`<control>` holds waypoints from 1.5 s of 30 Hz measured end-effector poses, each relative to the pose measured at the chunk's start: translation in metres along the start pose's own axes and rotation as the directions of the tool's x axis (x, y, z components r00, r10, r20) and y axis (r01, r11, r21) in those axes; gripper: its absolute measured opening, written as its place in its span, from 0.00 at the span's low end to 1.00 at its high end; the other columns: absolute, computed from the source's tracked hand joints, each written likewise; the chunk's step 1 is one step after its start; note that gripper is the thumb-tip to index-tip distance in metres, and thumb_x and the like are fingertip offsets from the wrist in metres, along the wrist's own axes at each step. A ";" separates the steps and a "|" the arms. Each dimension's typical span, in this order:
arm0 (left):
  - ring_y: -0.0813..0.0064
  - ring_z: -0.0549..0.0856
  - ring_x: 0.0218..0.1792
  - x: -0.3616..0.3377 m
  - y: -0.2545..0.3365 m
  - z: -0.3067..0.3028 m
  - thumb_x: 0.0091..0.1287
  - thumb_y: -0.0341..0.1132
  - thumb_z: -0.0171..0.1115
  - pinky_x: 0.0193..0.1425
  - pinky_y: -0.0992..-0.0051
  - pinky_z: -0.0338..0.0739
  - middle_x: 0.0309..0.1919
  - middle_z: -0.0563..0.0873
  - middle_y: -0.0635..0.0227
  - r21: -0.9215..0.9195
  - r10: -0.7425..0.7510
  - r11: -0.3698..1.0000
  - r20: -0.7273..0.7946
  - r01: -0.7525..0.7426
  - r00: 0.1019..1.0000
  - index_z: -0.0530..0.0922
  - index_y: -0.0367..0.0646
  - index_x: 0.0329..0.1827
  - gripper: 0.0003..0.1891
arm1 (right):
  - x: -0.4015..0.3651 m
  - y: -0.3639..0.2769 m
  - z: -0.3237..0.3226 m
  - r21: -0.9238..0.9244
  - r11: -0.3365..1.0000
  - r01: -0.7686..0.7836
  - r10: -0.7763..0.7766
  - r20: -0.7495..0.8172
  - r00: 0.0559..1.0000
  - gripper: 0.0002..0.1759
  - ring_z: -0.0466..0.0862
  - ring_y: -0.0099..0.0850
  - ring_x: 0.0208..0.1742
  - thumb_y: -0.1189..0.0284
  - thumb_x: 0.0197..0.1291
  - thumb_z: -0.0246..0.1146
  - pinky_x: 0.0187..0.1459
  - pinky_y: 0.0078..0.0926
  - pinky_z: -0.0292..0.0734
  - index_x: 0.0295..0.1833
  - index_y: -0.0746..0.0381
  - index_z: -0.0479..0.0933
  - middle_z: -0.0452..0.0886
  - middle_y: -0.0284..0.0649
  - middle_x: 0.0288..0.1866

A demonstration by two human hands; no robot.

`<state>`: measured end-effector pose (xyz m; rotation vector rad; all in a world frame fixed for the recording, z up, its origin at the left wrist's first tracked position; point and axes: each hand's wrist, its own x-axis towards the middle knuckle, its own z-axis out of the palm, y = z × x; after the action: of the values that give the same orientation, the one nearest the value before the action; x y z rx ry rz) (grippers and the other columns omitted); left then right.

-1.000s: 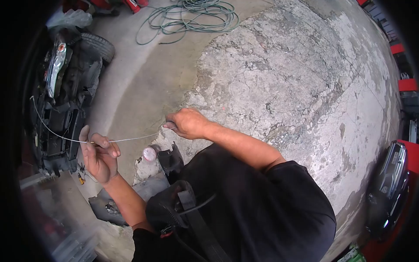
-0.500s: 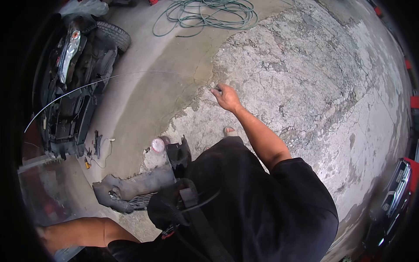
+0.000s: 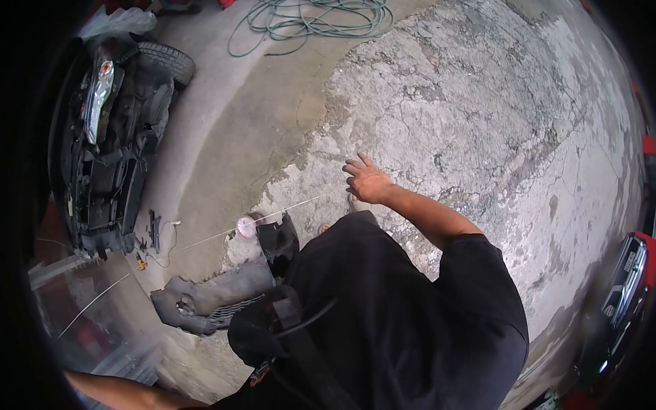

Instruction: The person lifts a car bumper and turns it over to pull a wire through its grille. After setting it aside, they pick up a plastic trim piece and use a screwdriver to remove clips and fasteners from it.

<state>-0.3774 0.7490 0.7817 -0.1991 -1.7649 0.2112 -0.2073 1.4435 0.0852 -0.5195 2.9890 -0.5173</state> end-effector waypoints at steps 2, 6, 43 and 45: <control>0.49 0.84 0.50 -0.017 0.004 0.007 0.72 0.47 0.60 0.56 0.53 0.77 0.50 0.85 0.49 0.062 -0.047 0.997 0.079 0.042 0.996 0.81 0.38 0.56 0.21 | -0.007 0.011 -0.007 0.074 0.989 -0.130 0.126 0.050 0.991 0.14 0.65 0.45 0.73 0.62 0.60 0.65 0.74 0.40 0.61 0.40 0.63 0.83 0.67 0.48 0.71; 0.61 0.84 0.48 -0.059 -0.109 0.060 0.76 0.41 0.52 0.54 0.66 0.76 0.51 0.86 0.54 0.116 0.142 0.972 0.411 -0.206 0.900 0.75 0.43 0.66 0.20 | -0.010 0.027 -0.024 0.258 0.915 -0.311 0.385 -0.320 0.866 0.10 0.70 0.48 0.69 0.67 0.62 0.66 0.68 0.44 0.67 0.44 0.62 0.81 0.69 0.49 0.69; 0.50 0.83 0.52 -0.366 0.542 0.129 0.73 0.39 0.56 0.57 0.57 0.76 0.48 0.85 0.53 -0.549 0.433 0.632 0.836 0.547 0.338 0.79 0.41 0.57 0.16 | 0.161 -0.074 -0.227 0.626 0.734 0.262 -0.256 -0.103 0.961 0.29 0.78 0.45 0.65 0.55 0.75 0.52 0.62 0.47 0.76 0.74 0.59 0.65 0.76 0.49 0.67; 0.50 0.82 0.56 -0.357 0.541 0.128 0.73 0.38 0.54 0.60 0.58 0.76 0.51 0.85 0.51 -0.564 0.423 0.681 0.824 0.468 0.377 0.79 0.41 0.57 0.15 | 0.155 -0.072 -0.221 0.879 0.458 0.129 -0.177 -0.052 0.983 0.29 0.80 0.44 0.62 0.58 0.75 0.52 0.59 0.43 0.78 0.75 0.61 0.63 0.77 0.50 0.65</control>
<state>-0.4209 1.1792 0.2831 -0.7887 -2.9887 -0.6352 -0.3566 1.3965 0.3164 -0.6384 2.1217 -1.8687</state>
